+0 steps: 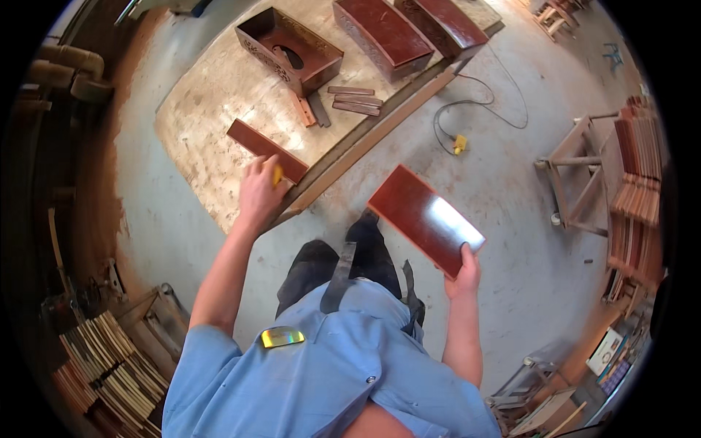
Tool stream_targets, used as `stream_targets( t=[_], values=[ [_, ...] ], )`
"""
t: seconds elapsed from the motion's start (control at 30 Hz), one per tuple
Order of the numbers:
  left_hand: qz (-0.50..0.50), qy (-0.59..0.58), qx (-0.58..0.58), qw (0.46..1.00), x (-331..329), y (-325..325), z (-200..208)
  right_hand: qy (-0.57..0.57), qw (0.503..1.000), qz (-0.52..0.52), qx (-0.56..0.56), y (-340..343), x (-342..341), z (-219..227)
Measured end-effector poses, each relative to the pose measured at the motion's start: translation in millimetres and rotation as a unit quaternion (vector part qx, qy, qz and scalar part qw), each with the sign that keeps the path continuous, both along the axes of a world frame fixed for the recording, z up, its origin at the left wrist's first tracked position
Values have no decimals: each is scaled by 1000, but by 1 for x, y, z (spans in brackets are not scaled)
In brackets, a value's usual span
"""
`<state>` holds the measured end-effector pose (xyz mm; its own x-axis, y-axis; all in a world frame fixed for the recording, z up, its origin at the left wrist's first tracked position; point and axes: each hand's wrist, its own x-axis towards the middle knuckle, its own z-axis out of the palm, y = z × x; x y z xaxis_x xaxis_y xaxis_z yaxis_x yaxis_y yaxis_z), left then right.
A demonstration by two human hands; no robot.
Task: The person assembles wooden boxes by fitting panels into carved frames. They move between worktables, use a sanding machine to smooth edges, and repeatedly test-fit components before placing them on the table.
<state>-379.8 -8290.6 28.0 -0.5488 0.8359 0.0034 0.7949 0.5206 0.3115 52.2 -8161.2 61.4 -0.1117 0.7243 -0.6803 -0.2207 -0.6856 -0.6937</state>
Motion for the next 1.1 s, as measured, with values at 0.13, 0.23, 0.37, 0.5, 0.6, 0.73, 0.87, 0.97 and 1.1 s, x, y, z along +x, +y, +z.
stream_targets(
  t=[0.13, 0.23, 0.37, 0.5, 0.6, 0.73, 0.87, 0.97, 1.1],
  values=[
    [23, -30, -26, 999, 4, 83, -17, -7, 1000, -8, 18, 60, -16, 8],
    [48, -38, 28, 998, -1, 103, -23, -18, 1000, -7, 14, 81, -21, 9],
    [91, -48, 26, 994, -30, 104, -23, -34, 999, -31, -14, 75, -29, 15],
    [293, -389, 138, 862, -97, 172, 33, -19, 998, -19, -51, 62, -39, -3],
    [300, -378, 69, 873, -127, 213, 43, -16, 997, -28, -64, 52, -52, -5],
    [240, -275, 13, 931, -153, 231, 16, 27, 997, -49, -50, 38, -44, -17],
    [285, -282, 39, 915, -157, 197, 17, 43, 998, -22, -41, 34, -45, -12],
    [300, -274, 68, 911, -154, 125, 17, 71, 997, 20, -28, 38, -53, -11],
    [327, -194, 65, 923, -121, 23, 43, 130, 985, 109, -11, 45, -62, -24]
  ],
)
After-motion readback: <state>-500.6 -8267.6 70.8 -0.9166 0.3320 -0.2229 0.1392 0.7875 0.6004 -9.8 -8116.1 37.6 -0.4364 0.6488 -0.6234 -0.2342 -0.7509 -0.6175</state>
